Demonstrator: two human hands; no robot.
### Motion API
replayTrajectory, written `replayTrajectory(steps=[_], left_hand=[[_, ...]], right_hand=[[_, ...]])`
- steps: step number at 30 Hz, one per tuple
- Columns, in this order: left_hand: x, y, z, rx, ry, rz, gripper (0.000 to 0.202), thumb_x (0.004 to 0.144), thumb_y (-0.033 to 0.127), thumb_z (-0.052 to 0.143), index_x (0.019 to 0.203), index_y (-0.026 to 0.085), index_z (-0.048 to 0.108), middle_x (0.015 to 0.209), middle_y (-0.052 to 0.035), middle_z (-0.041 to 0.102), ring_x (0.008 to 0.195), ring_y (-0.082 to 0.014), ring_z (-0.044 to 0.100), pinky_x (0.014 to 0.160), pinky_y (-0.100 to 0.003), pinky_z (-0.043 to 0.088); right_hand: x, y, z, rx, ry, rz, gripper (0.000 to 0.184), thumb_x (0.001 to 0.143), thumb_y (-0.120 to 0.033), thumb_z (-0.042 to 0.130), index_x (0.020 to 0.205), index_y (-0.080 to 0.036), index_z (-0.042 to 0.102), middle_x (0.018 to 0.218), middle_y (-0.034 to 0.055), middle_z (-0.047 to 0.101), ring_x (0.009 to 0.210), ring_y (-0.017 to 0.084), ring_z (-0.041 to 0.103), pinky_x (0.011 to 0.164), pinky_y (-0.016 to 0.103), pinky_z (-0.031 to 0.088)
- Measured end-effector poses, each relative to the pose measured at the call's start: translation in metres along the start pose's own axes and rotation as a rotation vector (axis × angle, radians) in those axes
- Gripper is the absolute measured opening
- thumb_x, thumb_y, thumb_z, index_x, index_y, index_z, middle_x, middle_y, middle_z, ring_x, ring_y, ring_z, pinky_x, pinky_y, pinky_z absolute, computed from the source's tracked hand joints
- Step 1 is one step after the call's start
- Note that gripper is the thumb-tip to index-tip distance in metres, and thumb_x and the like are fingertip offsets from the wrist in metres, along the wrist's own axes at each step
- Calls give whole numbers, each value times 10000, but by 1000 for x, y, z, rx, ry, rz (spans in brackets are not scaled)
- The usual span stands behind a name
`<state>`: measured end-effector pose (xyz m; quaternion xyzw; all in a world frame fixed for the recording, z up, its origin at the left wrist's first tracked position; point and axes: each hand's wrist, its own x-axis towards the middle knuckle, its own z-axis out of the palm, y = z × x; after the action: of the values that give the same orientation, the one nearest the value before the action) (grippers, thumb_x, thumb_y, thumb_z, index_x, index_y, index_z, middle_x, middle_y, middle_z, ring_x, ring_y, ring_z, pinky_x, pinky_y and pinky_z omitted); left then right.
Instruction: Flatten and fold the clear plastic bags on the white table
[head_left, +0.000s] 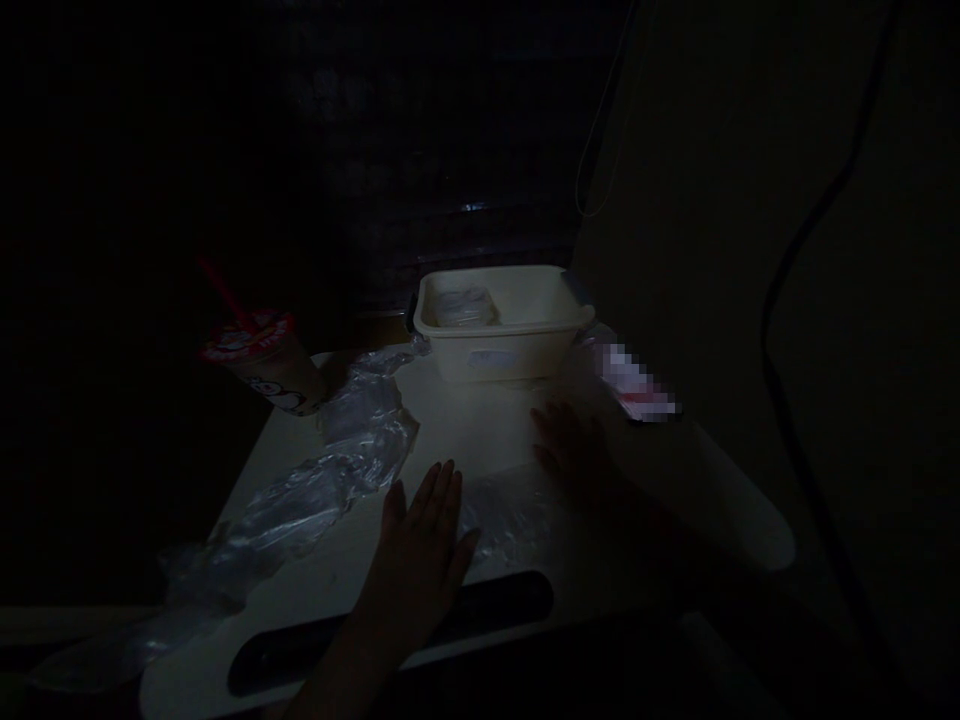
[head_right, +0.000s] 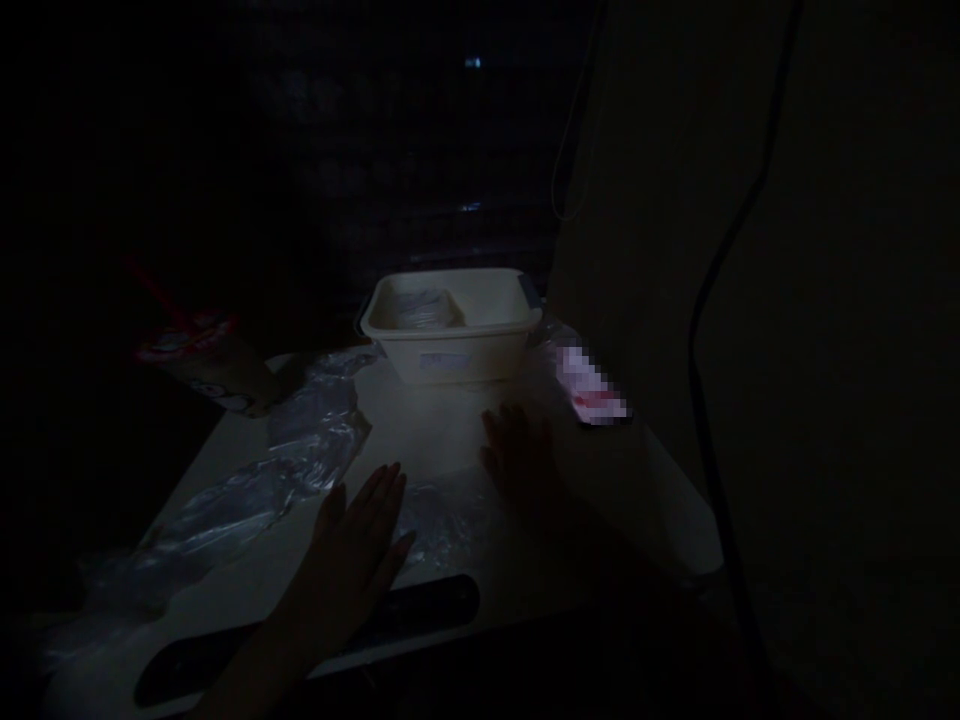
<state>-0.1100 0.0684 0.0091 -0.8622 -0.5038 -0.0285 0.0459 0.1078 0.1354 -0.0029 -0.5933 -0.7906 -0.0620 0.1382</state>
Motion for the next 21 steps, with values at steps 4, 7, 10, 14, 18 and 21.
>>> replayTrajectory(steps=[4,7,10,14,18,21], left_hand=[[0,1,0,14,9,-9,526,826,387,225,1266,99,207,1333,-121,221,1225,-242,168,938,-515,170],[-1,0,-1,17,-9,11,527,822,370,230,1266,88,205,1332,-127,218,1226,-249,161,931,-521,177],[-2,-3,0,15,-24,56,575,792,395,278,1263,73,213,1326,-145,222,1225,-273,154,919,-533,186],[-2,-4,2,19,-17,62,598,774,410,306,1261,71,223,1327,-155,207,1220,-285,164,913,-540,186],[0,-1,0,21,-15,29,523,813,352,248,1259,78,227,1326,-141,219,1220,-261,180,915,-534,188],[1,1,-2,18,-8,11,525,825,375,221,1258,79,226,1326,-135,226,1222,-248,178,922,-528,182]], right_hand=[[-7,-30,-18,51,79,-23,439,813,-210,216,1220,-88,325,1291,129,322,1208,225,210,961,481,119],[-23,-68,-30,156,18,-231,459,808,-299,293,1223,-105,329,1308,81,305,1225,216,153,995,428,109],[-38,-89,-30,205,-60,-337,569,793,-418,317,1252,-86,269,1316,105,280,1226,242,138,992,470,93],[-42,-85,-23,194,-117,-315,607,795,-473,275,1249,-71,269,1307,138,283,1220,240,165,984,494,56],[-41,-72,-19,145,-97,-265,588,798,-459,271,1239,-70,292,1298,146,297,1209,243,199,970,509,51],[-44,-61,-15,94,-71,-222,554,798,-413,302,1227,-63,314,1293,156,302,1203,254,211,954,511,93]])
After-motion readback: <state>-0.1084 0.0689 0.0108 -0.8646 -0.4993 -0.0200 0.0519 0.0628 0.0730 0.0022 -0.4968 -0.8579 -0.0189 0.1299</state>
